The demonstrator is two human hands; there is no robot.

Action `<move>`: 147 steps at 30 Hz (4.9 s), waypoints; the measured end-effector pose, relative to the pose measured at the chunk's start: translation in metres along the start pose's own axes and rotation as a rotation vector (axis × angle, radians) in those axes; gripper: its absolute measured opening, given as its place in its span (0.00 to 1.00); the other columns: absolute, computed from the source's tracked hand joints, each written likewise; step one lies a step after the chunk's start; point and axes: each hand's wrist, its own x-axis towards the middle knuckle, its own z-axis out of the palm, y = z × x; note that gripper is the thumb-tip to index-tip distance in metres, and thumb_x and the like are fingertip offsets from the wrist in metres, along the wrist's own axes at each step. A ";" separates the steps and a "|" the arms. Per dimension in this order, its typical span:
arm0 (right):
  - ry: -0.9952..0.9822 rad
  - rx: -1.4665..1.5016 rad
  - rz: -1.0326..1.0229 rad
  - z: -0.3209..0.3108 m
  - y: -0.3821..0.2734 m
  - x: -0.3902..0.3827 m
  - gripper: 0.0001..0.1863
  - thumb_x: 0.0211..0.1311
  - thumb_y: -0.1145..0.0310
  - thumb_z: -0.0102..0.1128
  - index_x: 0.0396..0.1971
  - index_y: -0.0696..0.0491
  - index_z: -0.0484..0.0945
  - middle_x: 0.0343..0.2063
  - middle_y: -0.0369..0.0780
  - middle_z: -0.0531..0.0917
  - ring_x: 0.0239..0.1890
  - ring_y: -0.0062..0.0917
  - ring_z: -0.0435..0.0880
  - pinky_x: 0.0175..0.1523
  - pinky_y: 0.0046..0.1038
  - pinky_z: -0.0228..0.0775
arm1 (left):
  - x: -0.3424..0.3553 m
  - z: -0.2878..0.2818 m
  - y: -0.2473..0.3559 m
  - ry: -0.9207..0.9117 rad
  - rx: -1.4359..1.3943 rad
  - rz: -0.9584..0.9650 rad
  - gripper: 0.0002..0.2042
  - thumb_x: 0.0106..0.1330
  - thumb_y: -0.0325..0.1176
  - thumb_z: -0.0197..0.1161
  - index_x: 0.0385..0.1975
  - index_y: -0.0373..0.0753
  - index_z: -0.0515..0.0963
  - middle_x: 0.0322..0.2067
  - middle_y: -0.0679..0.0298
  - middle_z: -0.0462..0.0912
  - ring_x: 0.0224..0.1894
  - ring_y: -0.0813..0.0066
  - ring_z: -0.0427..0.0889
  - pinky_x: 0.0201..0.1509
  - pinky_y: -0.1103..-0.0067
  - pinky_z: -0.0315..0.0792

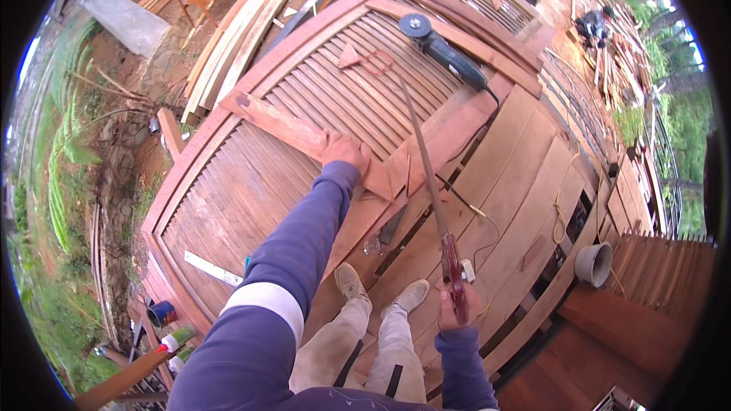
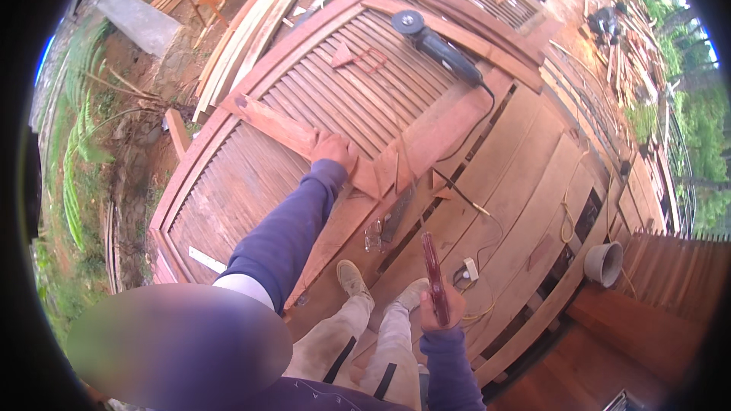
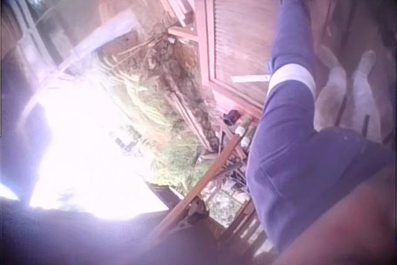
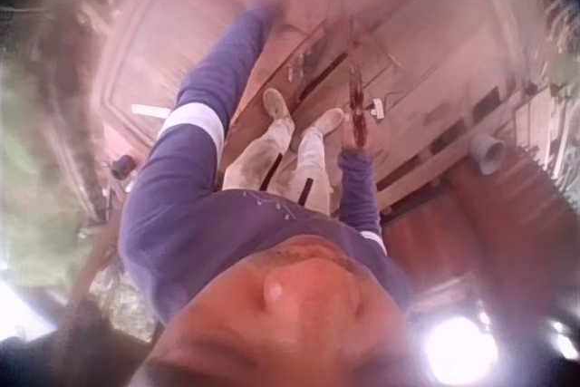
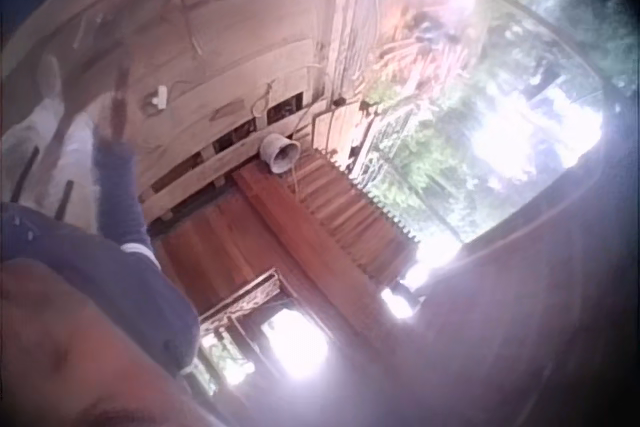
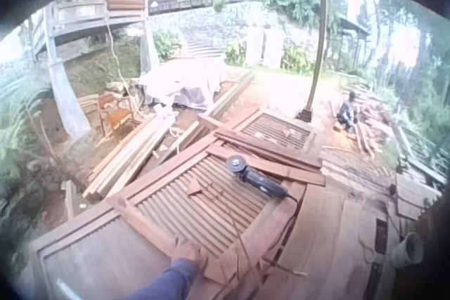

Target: The person uses a hand saw to cut a wooden slat on a wooden frame. They position the slat, saw through it, and then remove the cut piece.

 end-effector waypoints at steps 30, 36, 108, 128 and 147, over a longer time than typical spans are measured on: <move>-0.629 -0.077 -0.215 -0.015 -0.164 -0.066 0.34 0.54 0.49 0.68 0.53 0.60 0.71 0.42 0.48 0.80 0.47 0.35 0.79 0.54 0.34 0.71 | -0.193 -0.418 0.161 -0.053 -0.786 0.321 0.24 0.75 0.42 0.46 0.18 0.31 0.73 0.15 0.45 0.73 0.20 0.44 0.73 0.26 0.60 0.64; -0.306 0.203 -0.123 -0.102 -0.156 -0.073 0.19 0.63 0.58 0.64 0.45 0.56 0.74 0.32 0.44 0.82 0.38 0.30 0.83 0.44 0.31 0.75 | -0.203 -0.373 0.341 -0.125 -0.628 0.675 0.24 0.75 0.44 0.45 0.22 0.34 0.78 0.22 0.43 0.78 0.29 0.39 0.78 0.33 0.55 0.70; -0.823 -0.424 -0.181 -0.690 0.062 0.754 0.18 0.59 0.55 0.65 0.38 0.56 0.81 0.30 0.47 0.84 0.35 0.37 0.85 0.40 0.34 0.75 | 0.288 -0.131 0.778 0.224 -0.662 -0.305 0.07 0.63 0.33 0.62 0.30 0.35 0.77 0.30 0.54 0.79 0.31 0.57 0.80 0.35 0.68 0.73; -1.207 -0.445 -0.361 -0.408 -0.075 0.971 0.23 0.59 0.47 0.62 0.39 0.54 0.83 0.35 0.49 0.85 0.40 0.39 0.85 0.47 0.36 0.75 | 0.422 -0.058 0.680 0.333 -1.894 -0.846 0.15 0.70 0.35 0.57 0.50 0.31 0.72 0.43 0.56 0.81 0.41 0.66 0.84 0.41 0.72 0.84; -1.104 -0.348 -0.634 -0.382 -0.028 1.106 0.43 0.39 0.56 0.75 0.57 0.57 0.67 0.46 0.51 0.77 0.50 0.44 0.78 0.55 0.38 0.71 | 0.590 -0.111 0.607 0.518 -1.619 -0.993 0.15 0.70 0.34 0.56 0.51 0.32 0.72 0.40 0.59 0.82 0.37 0.70 0.85 0.39 0.78 0.82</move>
